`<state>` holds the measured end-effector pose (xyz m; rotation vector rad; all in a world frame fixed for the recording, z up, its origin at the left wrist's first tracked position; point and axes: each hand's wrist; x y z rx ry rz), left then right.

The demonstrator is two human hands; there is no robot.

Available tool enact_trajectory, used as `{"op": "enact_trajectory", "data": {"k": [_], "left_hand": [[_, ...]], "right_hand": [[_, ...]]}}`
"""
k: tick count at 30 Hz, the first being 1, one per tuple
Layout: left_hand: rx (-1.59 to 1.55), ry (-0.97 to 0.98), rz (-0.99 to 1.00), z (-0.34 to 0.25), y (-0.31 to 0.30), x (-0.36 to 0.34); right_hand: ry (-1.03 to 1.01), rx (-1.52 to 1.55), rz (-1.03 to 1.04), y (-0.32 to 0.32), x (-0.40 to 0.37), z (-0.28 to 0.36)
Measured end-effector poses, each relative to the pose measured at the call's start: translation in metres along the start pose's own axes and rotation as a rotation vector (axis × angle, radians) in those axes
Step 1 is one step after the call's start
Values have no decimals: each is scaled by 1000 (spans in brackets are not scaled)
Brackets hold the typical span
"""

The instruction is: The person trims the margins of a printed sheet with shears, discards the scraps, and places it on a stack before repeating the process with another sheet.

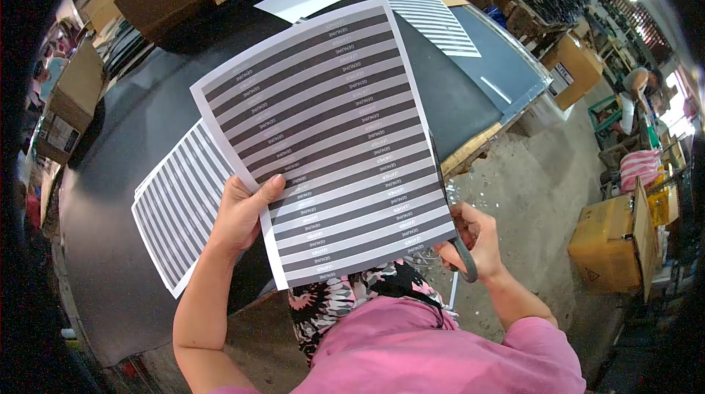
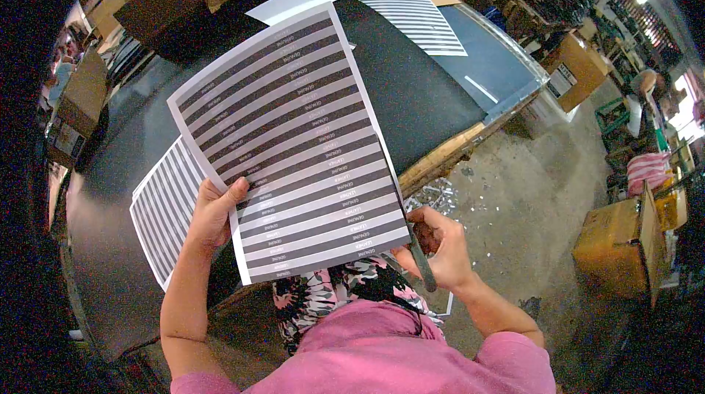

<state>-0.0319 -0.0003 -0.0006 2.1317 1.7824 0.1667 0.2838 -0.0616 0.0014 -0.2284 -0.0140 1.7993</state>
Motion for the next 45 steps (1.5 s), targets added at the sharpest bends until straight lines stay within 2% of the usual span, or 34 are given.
{"op": "enact_trajectory", "data": {"k": [6,8,21,23,24,36,39,45], "left_hand": [[-6,-6,-8,1,0,1],[-6,-7,-8,1,-1,1],[1,-14,-22,1,-1,2],[-6,-7,-14,0,0,2],[-12,0,-8,0,1,1],[30,-21,15,2,0,1],[127,-38,58,4,5,-1],[104,-59,71,5,9,-3]], "right_hand": [[-42,109,-36,6,0,2],[-34,6,-27,3,0,-3],[1,-3,-71,2,-3,-9],[-126,-115,-38,0,-2,-16],[-126,-115,-38,0,-2,-16],[-85,-62,-49,0,-4,-20],[-19,108,-51,2,0,-16],[-157,92,-121,3,19,-9]]}}
Point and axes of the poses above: each hand's wrist, its own x-axis towards the middle knuckle, its own y-axis out of the palm, z = x × y, and after that the axes turned 5 degrees about z, right-handed
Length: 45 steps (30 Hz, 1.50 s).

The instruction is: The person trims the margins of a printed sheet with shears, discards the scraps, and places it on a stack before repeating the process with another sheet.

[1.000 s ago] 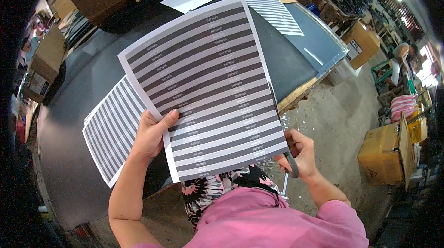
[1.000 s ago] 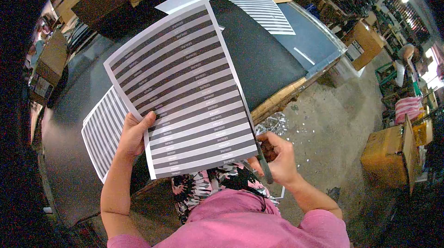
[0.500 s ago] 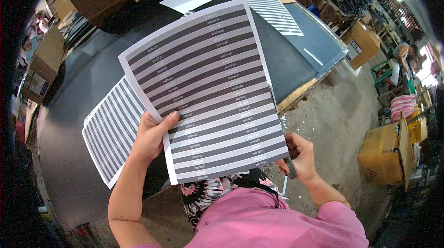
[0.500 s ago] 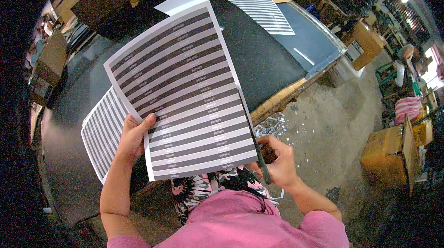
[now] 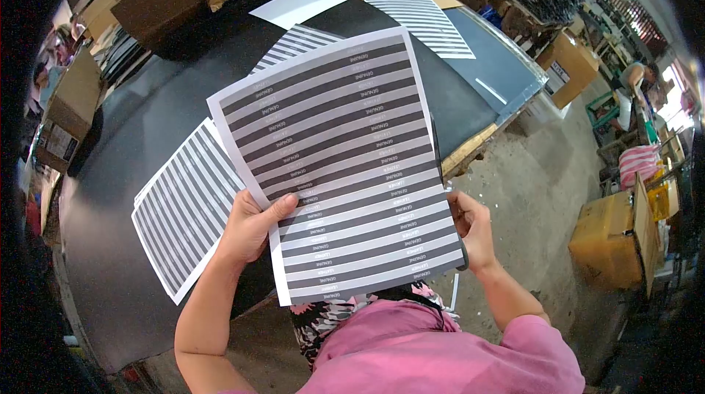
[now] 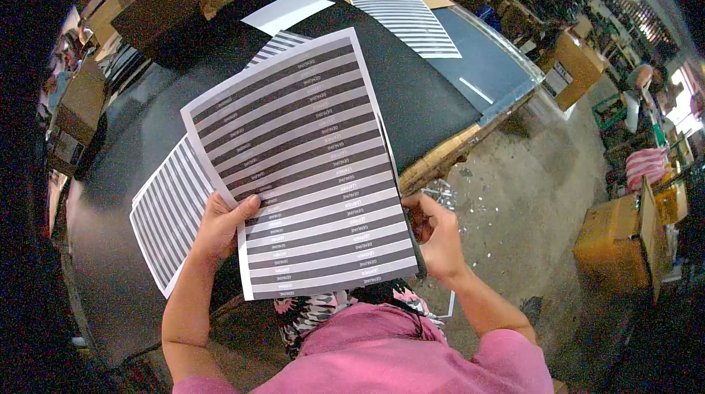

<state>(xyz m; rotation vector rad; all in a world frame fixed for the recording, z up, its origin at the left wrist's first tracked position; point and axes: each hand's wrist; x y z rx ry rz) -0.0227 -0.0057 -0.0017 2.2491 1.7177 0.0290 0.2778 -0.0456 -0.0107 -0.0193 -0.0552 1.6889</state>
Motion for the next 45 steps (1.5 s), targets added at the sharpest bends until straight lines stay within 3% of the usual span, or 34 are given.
{"op": "enact_trajectory", "data": {"k": [3,32,45], "left_hand": [[-24,7,-8,-1,0,0],[-77,-18,3,0,-1,1],[73,-75,48,2,3,-2]], "right_hand": [[3,-107,-3,-5,5,-4],[-9,-123,-63,-2,1,-12],[-61,-70,-58,-3,12,-4]]}}
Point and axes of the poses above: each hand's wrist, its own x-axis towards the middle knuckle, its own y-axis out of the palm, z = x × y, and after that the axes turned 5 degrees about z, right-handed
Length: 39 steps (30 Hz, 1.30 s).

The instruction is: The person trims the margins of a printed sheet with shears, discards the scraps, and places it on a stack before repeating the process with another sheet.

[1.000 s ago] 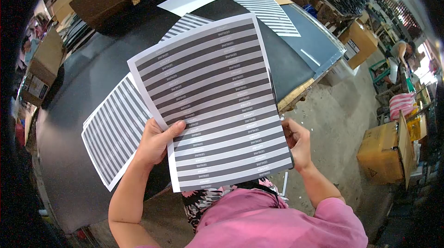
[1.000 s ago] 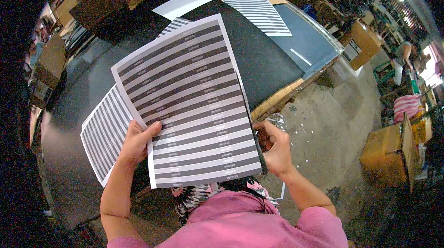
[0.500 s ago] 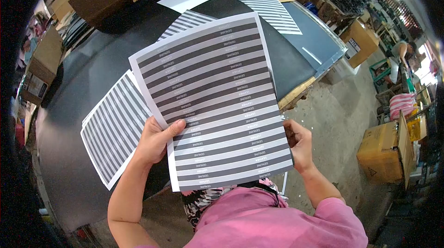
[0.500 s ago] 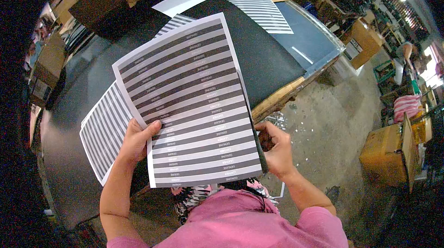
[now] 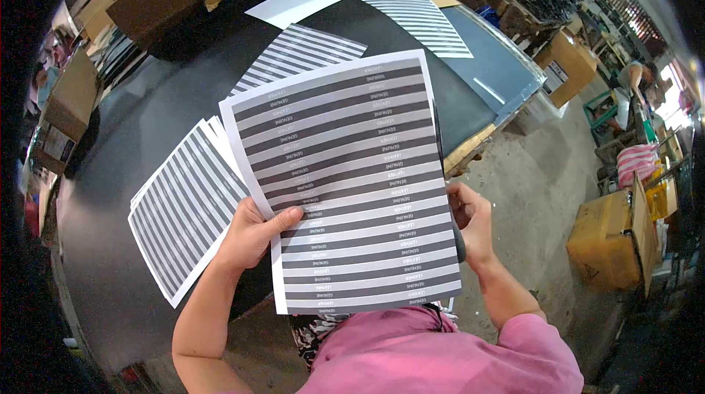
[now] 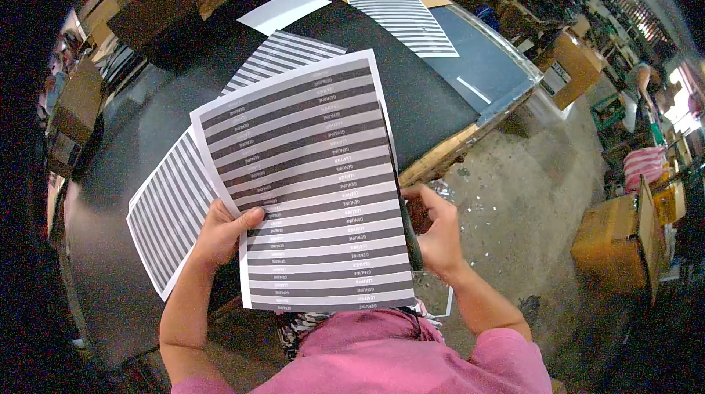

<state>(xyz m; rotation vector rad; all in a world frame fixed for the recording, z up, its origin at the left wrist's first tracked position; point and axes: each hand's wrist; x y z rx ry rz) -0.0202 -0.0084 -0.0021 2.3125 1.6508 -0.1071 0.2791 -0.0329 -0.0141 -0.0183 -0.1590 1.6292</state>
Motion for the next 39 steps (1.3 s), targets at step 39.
{"op": "enact_trajectory", "data": {"k": [39], "left_hand": [[-27,33,-17,4,-2,2]], "right_hand": [[-42,-76,-53,2,11,-9]]}}
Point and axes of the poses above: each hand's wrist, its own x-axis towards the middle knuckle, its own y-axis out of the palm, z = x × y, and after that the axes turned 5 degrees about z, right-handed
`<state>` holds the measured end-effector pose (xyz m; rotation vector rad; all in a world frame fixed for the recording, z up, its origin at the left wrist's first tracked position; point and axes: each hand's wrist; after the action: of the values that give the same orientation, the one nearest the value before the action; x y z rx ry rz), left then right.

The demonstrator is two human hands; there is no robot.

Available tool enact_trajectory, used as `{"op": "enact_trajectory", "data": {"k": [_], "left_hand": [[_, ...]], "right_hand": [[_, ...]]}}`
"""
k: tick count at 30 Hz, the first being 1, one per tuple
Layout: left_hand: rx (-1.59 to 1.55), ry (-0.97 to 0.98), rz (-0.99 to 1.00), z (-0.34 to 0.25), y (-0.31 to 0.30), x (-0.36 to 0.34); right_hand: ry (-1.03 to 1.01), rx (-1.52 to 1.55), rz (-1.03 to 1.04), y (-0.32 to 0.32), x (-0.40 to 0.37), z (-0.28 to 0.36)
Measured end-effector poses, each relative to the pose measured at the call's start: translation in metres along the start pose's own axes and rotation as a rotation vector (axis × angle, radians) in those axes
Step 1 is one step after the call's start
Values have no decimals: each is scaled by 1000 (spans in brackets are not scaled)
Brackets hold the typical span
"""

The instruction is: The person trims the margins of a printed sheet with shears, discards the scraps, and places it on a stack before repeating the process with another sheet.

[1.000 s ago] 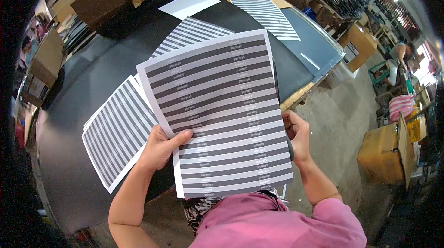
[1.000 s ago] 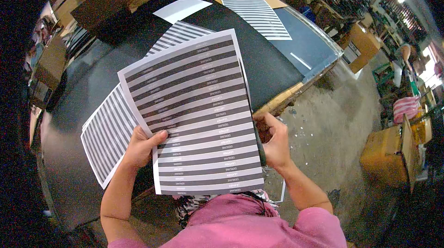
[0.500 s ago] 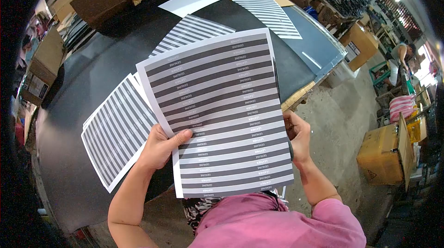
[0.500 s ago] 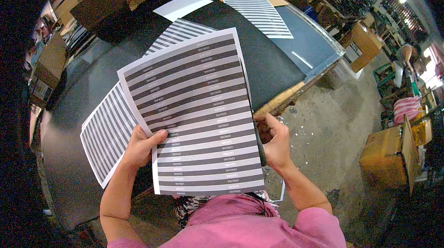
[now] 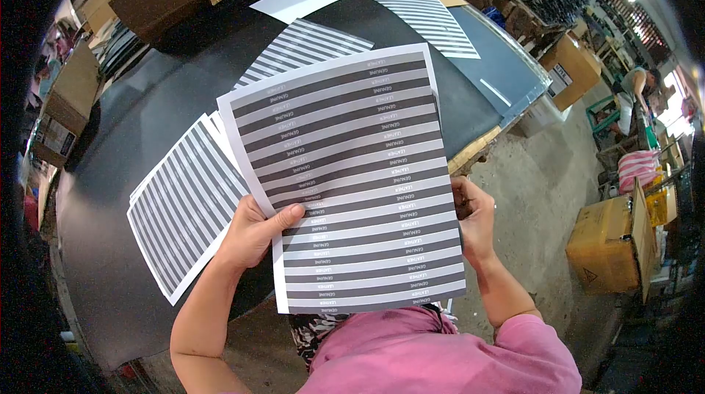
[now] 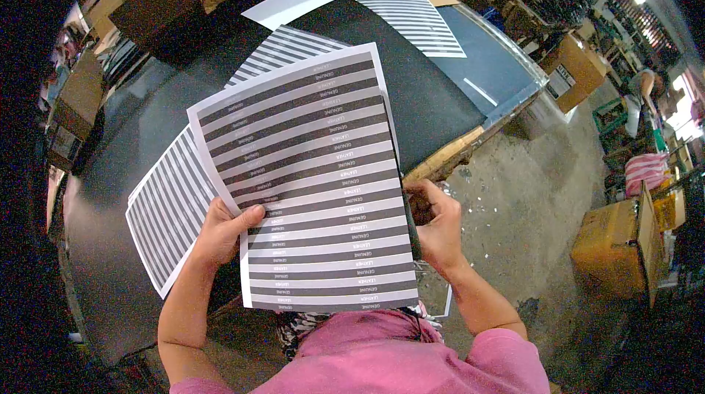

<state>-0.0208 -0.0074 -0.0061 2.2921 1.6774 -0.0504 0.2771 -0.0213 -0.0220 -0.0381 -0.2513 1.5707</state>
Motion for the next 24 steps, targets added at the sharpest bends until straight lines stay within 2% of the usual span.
{"op": "enact_trajectory", "data": {"k": [4,8,24], "left_hand": [[20,-12,-3,0,-1,-1],[182,-47,13,-7,3,-4],[116,-65,70,-5,6,-5]], "right_hand": [[74,102,23,2,-2,7],[21,82,21,-1,3,4],[0,116,8,-2,16,19]]}}
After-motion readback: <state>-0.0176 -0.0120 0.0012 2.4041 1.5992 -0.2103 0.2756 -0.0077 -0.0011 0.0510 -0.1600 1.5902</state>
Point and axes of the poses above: each hand's wrist, its own x-axis towards the middle knuckle, its own y-axis out of the palm, z = x × y, and after that the axes turned 5 degrees about z, right-handed
